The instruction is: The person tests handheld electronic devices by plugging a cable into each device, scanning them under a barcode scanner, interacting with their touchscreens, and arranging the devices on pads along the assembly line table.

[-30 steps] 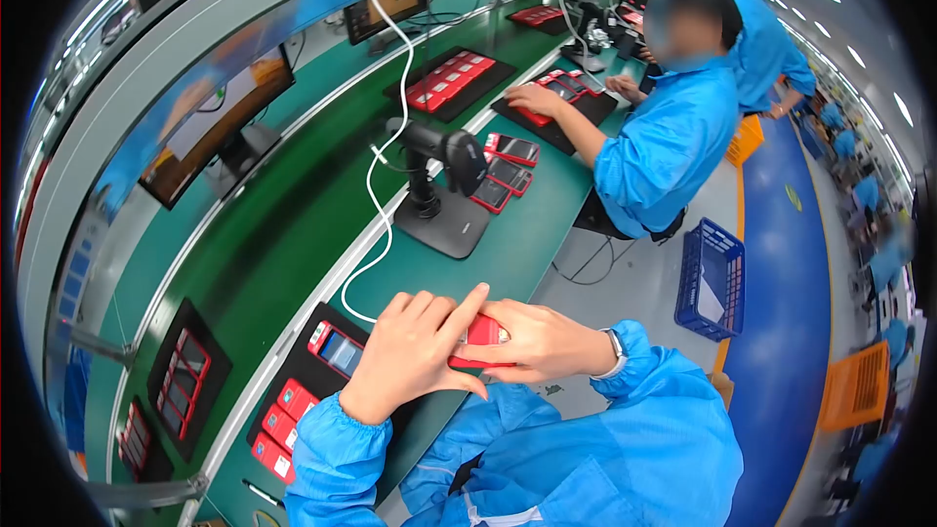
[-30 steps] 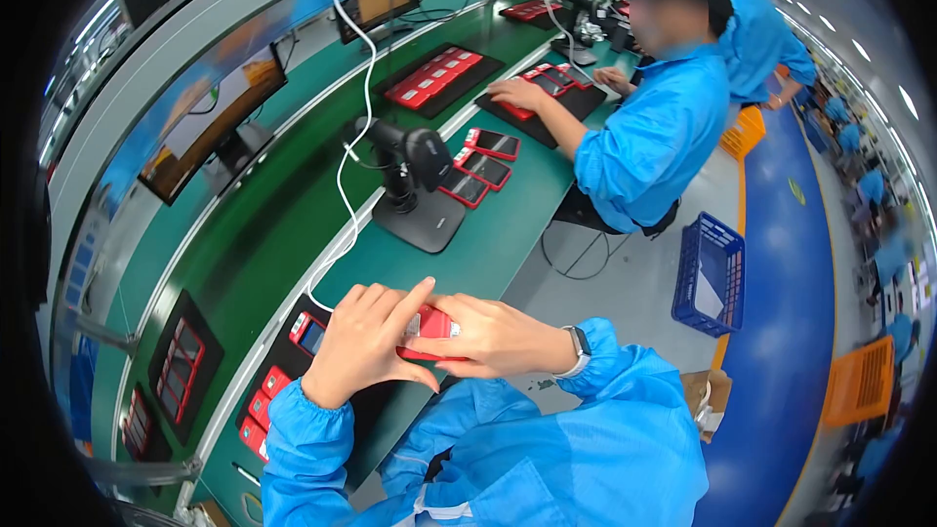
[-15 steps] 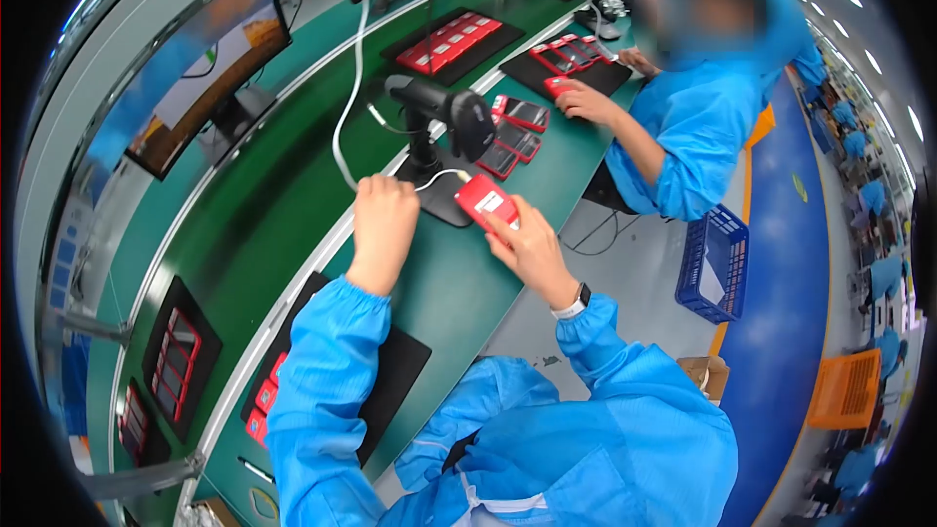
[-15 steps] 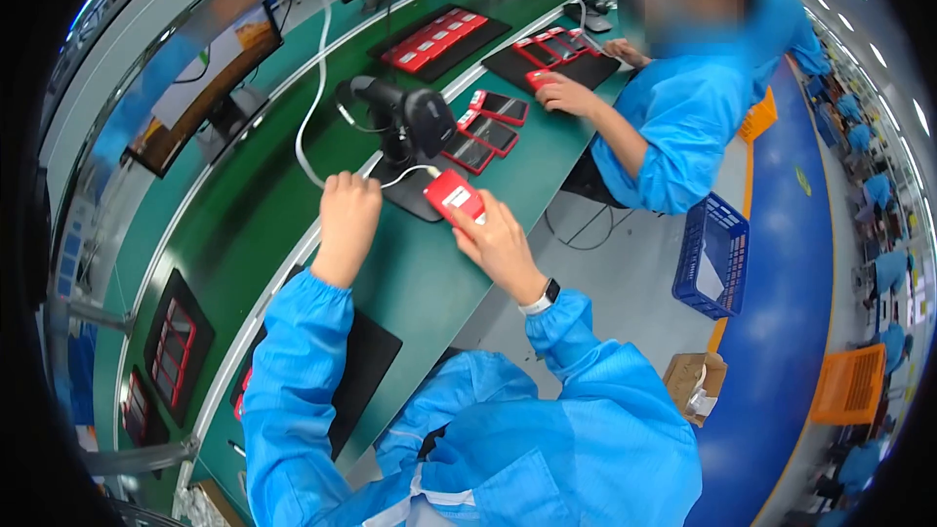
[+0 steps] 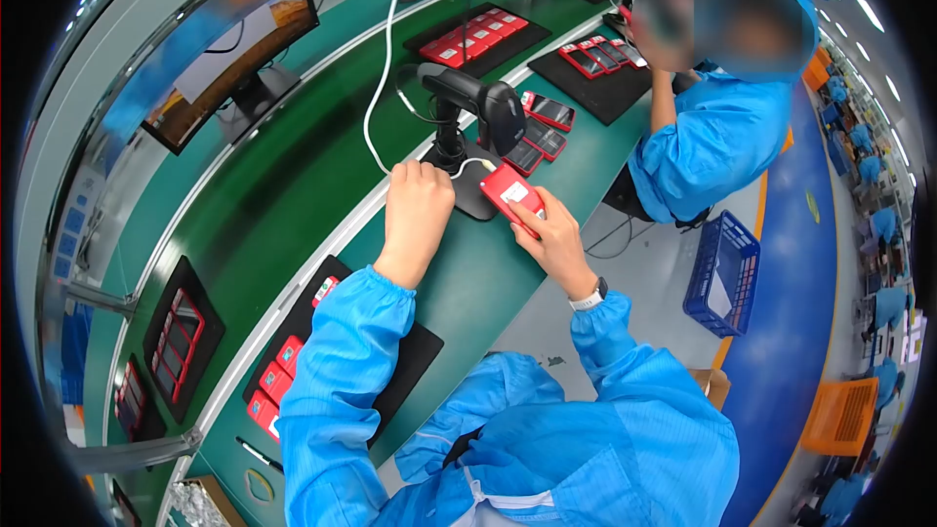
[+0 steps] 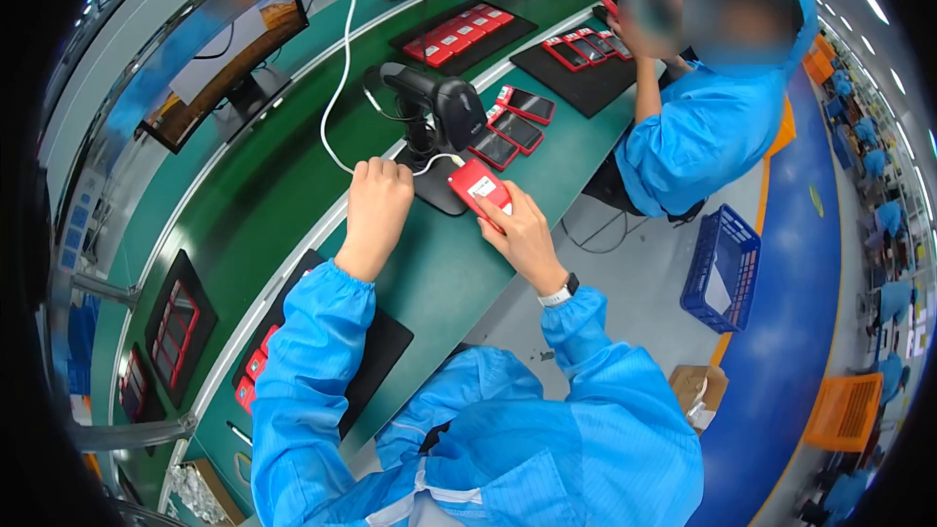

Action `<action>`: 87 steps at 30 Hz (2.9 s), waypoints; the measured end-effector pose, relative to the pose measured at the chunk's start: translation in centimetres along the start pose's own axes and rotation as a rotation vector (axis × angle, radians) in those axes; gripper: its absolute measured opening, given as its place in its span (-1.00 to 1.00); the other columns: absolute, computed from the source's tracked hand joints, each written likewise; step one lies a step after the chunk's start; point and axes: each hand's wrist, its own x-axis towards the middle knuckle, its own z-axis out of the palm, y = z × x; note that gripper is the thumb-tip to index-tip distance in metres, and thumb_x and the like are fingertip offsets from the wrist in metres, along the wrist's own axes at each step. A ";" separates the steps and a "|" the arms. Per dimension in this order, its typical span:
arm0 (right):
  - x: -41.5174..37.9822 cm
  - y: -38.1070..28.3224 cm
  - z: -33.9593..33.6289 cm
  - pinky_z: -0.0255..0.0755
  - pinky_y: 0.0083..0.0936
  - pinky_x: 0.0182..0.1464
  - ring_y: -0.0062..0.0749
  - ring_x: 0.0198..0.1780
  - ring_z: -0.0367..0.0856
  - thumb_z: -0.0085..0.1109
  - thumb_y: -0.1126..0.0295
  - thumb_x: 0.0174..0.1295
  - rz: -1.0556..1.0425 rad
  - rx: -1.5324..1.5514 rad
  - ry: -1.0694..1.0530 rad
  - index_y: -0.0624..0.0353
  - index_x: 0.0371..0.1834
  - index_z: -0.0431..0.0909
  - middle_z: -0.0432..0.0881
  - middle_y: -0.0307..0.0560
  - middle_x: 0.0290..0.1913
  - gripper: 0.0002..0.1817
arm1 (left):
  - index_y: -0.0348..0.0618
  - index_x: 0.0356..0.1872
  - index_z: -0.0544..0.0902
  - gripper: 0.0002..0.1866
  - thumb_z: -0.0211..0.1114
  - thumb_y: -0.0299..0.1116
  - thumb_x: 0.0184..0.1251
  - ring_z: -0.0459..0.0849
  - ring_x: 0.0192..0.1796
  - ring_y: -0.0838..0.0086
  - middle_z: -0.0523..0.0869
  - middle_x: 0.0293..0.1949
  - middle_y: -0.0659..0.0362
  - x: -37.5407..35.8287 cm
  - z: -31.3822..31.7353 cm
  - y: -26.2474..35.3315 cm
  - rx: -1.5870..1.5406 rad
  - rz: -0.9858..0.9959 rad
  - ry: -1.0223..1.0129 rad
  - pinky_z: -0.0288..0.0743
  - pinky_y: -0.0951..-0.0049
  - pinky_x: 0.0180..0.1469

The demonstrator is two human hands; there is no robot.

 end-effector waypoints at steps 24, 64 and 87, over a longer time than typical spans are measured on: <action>-0.1 -20.3 1.9 0.56 -0.04 0.19 0.21 0.15 0.69 0.23 0.11 0.49 -0.389 0.623 -0.274 0.47 0.26 0.55 0.66 0.30 0.19 -0.43 | -0.37 0.38 0.44 -0.58 0.22 -0.42 0.63 0.75 0.21 0.20 0.75 0.11 -0.08 -20.4 -9.6 4.6 -1.704 -1.105 1.089 0.64 0.17 0.30; -1.3 -17.2 5.1 0.51 -0.36 -0.52 -0.23 -0.56 0.67 0.22 -0.16 0.50 -0.619 0.607 -0.308 0.33 0.03 0.68 0.62 -0.14 -0.54 -0.37 | -0.59 0.62 0.13 -0.29 0.17 -0.54 0.56 0.20 0.66 -0.32 0.23 0.58 -0.49 -24.2 -2.2 0.6 -0.452 -1.208 0.119 0.15 -0.04 0.67; -0.7 -17.2 5.4 0.46 -0.35 -0.50 -0.29 -0.55 0.61 0.27 -0.03 0.50 -0.571 0.608 -0.257 0.33 0.07 0.69 0.60 -0.15 -0.50 -0.46 | -0.22 0.47 0.54 -0.37 0.37 -0.54 0.34 0.37 0.54 -0.30 0.32 0.57 -0.31 -28.8 -8.8 3.1 -0.316 -1.146 -0.213 0.38 -0.11 0.51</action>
